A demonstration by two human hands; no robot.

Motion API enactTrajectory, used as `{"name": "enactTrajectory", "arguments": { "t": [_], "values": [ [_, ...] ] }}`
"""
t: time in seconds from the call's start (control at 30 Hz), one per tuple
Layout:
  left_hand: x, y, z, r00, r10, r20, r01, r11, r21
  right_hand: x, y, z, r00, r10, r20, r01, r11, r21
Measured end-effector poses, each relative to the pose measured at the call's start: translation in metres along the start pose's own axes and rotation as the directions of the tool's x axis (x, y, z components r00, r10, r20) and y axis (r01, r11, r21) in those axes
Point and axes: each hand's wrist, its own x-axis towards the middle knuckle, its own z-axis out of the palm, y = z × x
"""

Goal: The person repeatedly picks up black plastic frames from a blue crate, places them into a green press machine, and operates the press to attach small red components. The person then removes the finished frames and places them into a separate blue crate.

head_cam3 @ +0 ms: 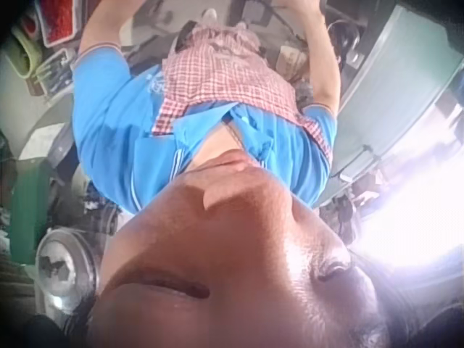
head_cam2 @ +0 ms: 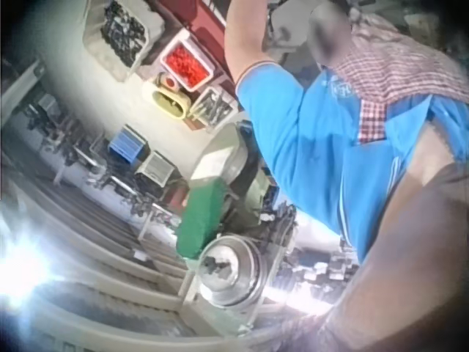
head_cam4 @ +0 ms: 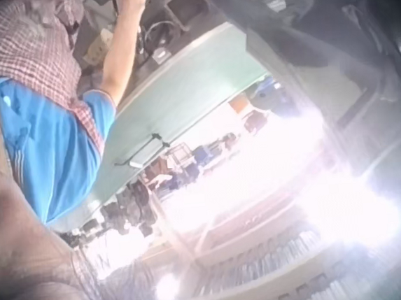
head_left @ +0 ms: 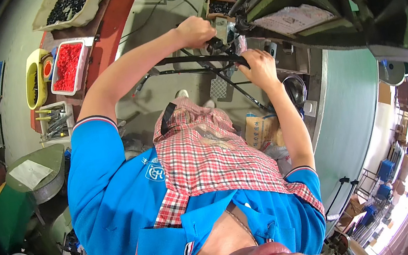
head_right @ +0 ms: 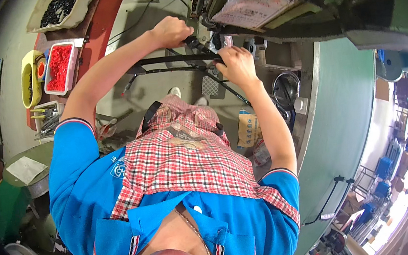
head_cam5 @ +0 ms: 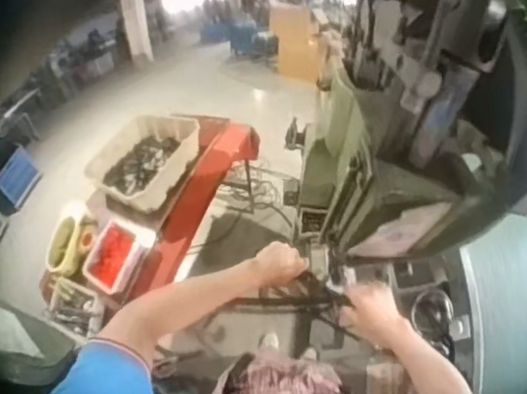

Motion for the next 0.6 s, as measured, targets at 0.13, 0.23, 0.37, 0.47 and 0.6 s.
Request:
{"name": "enactTrajectory", "arguments": {
  "t": [0.13, 0.23, 0.37, 0.47, 0.6],
  "values": [
    [0.020, -0.016, -0.019, 1.000, 0.020, 0.004, -0.020, 1.000, -0.018, 0.017, 0.022, -0.005, 0.995, 0.078, 0.059, -0.081, 0.995, 0.050],
    [0.028, -0.027, -0.018, 0.998, 0.002, -0.056, -0.006, 0.996, -0.087, 0.027, 0.024, -0.011, 0.998, 0.055, 0.024, -0.057, 0.996, 0.069],
    [0.032, -0.032, -0.016, 0.998, 0.048, -0.026, -0.051, 0.994, -0.092, 0.027, 0.030, 0.000, 0.997, 0.074, 0.032, -0.076, 0.995, 0.071],
    [0.032, -0.036, -0.002, 0.996, 0.059, -0.068, -0.065, 0.994, -0.086, 0.021, 0.037, 0.011, 0.996, 0.092, -0.011, -0.091, 0.994, 0.054],
    [0.038, -0.032, 0.007, 0.993, 0.012, 0.117, -0.008, 0.999, -0.037, 0.024, 0.035, 0.017, 0.996, 0.090, -0.013, -0.088, 0.992, 0.087]
  ]
}}
